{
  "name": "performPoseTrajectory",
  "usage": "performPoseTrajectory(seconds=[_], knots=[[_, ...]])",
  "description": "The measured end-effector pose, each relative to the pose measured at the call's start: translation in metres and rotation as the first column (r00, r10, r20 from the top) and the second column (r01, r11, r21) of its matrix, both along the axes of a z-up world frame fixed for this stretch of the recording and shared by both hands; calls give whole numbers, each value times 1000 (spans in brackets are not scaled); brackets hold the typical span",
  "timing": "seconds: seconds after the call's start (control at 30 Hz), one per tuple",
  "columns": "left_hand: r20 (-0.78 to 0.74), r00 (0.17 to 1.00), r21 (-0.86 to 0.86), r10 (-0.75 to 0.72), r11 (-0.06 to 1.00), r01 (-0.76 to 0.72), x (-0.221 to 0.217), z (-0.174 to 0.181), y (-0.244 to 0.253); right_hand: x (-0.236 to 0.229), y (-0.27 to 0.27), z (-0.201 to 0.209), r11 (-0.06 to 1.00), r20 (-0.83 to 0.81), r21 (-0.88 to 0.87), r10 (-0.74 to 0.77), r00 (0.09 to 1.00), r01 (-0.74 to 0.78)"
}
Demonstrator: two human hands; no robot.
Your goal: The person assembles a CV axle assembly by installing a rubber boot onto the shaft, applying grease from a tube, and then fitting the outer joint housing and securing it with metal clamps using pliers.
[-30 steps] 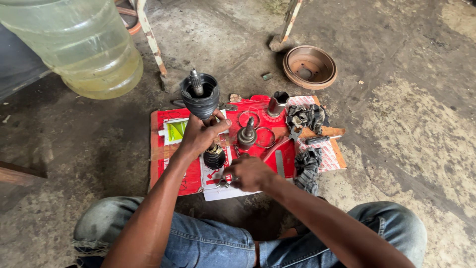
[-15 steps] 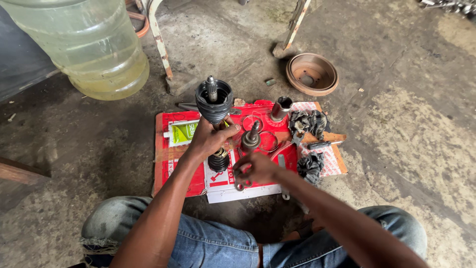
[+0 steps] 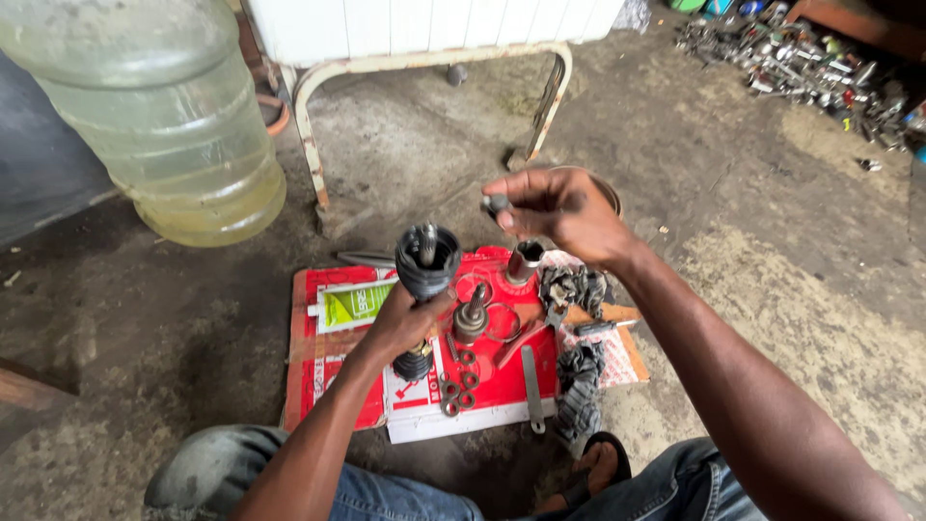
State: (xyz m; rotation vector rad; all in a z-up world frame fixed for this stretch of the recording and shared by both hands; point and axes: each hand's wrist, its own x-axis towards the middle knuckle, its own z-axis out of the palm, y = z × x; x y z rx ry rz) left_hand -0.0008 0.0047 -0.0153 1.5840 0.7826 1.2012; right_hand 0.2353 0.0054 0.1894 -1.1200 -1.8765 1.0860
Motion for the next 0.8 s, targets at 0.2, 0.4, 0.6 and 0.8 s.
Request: performPoseTrajectory(seconds=[0.2, 0.4, 0.6, 0.8], knots=[[-160, 987, -28, -9, 1000, 4, 4, 8, -6, -54, -24, 67, 931, 337, 269, 149, 930, -247], [-158, 987, -38, -27, 999, 21, 1, 17, -11, -85, -42, 84, 977, 568, 74, 122, 814, -198], [-183, 983, -66, 21, 997, -34, 2, 18, -9, -85, -32, 75, 914, 588, 212, 162, 793, -345], [-177, 983, -43, 52, 997, -61, 5, 16, -7, -84, -22, 66, 959, 668, 107, 127, 734, -264]])
